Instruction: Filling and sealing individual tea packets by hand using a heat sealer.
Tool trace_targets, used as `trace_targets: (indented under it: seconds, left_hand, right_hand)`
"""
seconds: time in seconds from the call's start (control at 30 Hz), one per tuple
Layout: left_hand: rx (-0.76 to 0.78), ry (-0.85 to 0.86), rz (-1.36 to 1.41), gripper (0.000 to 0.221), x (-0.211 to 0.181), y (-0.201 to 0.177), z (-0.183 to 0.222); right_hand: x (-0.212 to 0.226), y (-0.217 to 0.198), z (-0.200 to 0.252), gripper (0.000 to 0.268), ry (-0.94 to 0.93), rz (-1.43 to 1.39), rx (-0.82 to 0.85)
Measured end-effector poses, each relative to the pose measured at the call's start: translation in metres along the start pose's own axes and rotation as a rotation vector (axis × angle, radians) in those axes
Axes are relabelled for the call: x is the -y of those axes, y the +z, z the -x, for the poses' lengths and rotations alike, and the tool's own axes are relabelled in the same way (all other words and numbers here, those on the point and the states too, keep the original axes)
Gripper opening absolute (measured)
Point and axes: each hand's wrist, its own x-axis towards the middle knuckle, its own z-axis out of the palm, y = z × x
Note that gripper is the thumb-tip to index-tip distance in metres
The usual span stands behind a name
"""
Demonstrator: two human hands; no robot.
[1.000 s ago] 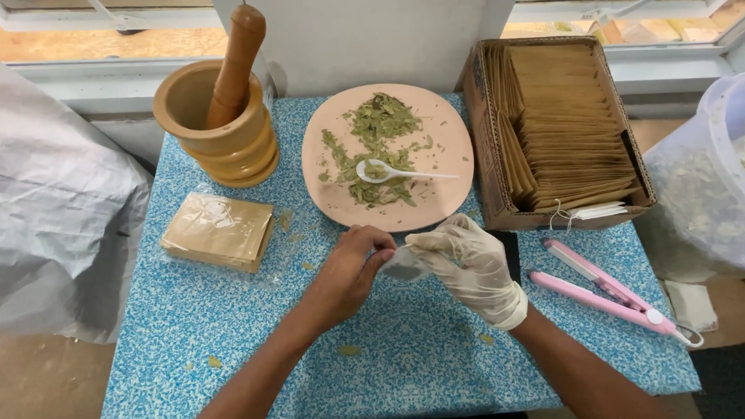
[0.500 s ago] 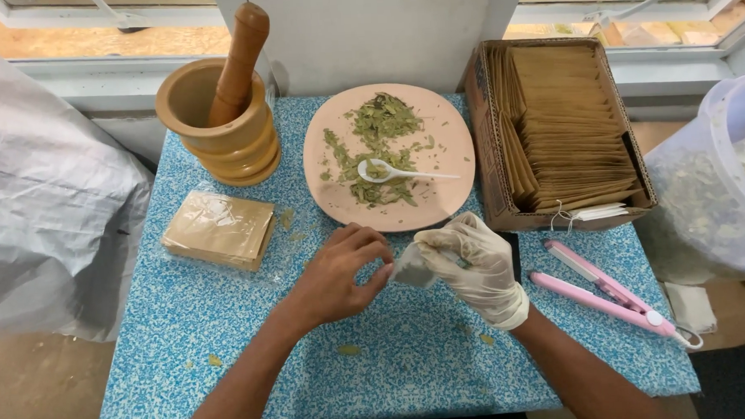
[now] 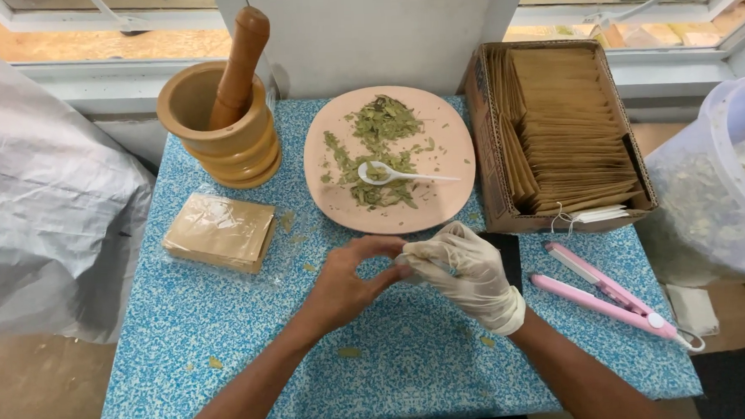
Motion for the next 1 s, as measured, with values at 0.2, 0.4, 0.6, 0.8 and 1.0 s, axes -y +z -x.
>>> trace_targets:
  seconds: [0.2,0.4,0.6,0.8,1.0]
  left_hand:
    - [-0.154,0.188,-0.073,0.016,0.012,0.006,-0.003]
    - [-0.190,0.194,-0.020,0.012,0.017,0.005,-0.003]
    - [-0.231,0.251,-0.021,0.011,0.008,0.006,-0.002]
    - [-0.213,0.269,-0.046,0.011,0.017,0.005,-0.004]
    - [-0.222,0.308,-0.090,0.009,0.020,0.006,-0.006]
  right_hand:
    - [0.005,0.001,-0.002,0.007,-0.018,0.289,0.013]
    - [-0.013,-0.019,0.008,0.014,-0.027,0.391,0.077]
    - [-0.031,-0.038,0.015,0.021,-0.038,0.498,0.136]
    - [-0.048,-0.058,0.022,0.029,-0.051,0.604,0.195]
    - [-0.065,-0.076,0.028,0.036,-0.065,0.713,0.252]
